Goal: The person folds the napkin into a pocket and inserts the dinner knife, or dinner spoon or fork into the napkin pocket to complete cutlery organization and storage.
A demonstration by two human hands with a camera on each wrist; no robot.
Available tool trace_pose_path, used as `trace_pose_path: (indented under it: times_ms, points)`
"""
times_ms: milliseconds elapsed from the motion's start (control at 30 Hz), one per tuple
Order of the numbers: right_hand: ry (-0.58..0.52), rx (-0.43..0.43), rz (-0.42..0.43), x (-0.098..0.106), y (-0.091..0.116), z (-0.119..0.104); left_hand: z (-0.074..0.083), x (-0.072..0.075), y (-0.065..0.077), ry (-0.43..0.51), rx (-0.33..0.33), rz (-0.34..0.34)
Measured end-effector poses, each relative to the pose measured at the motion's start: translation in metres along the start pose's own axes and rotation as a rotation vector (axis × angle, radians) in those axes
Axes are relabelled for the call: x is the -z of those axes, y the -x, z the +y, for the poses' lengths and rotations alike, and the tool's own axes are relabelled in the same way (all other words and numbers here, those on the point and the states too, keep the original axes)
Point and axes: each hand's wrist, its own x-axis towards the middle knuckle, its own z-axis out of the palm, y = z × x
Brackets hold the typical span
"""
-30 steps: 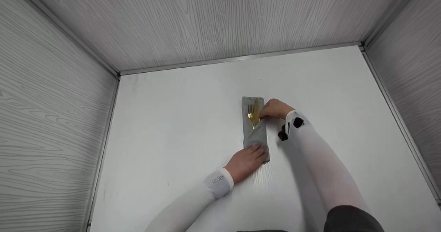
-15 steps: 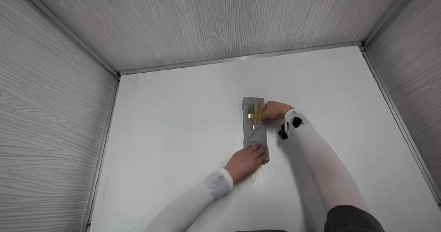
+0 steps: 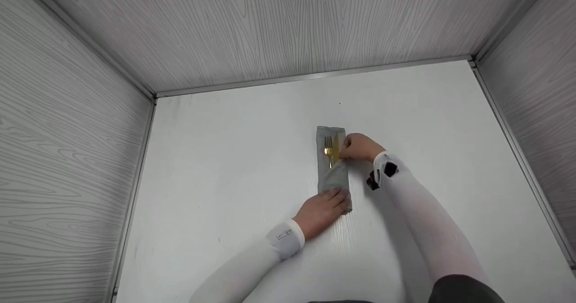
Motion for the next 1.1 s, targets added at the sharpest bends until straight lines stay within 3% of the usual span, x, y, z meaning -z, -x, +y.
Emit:
trace_pose_path:
  times_ms: [100, 167, 367, 500, 633, 867, 1100]
  points:
    - [-0.014, 0.025, 0.069, -0.006, 0.014, 0.003, 0.004, 0.002, 0.001, 0.015, 0.019, -0.040]
    - [0.034, 0.057, 0.103, -0.011, 0.028, 0.003, 0.008, 0.003, 0.005, 0.044, 0.049, -0.078]
    - [0.357, 0.188, 0.078, -0.034, 0.081, 0.002, 0.012, 0.005, 0.024, 0.117, 0.183, -0.208]
    - [0.473, 0.236, 0.059, -0.057, 0.097, 0.006, 0.009, 0.002, 0.032, 0.153, 0.240, -0.283]
    - [0.493, 0.225, 0.066, -0.069, 0.093, 0.009, 0.000, -0.001, 0.034, 0.187, 0.245, -0.309]
    - [0.467, 0.205, 0.060, -0.067, 0.070, 0.004, -0.021, -0.009, 0.032, 0.149, 0.267, -0.296]
    - [0.433, 0.224, 0.087, -0.068, 0.065, 0.006, -0.035, -0.006, 0.032, 0.220, 0.273, -0.291]
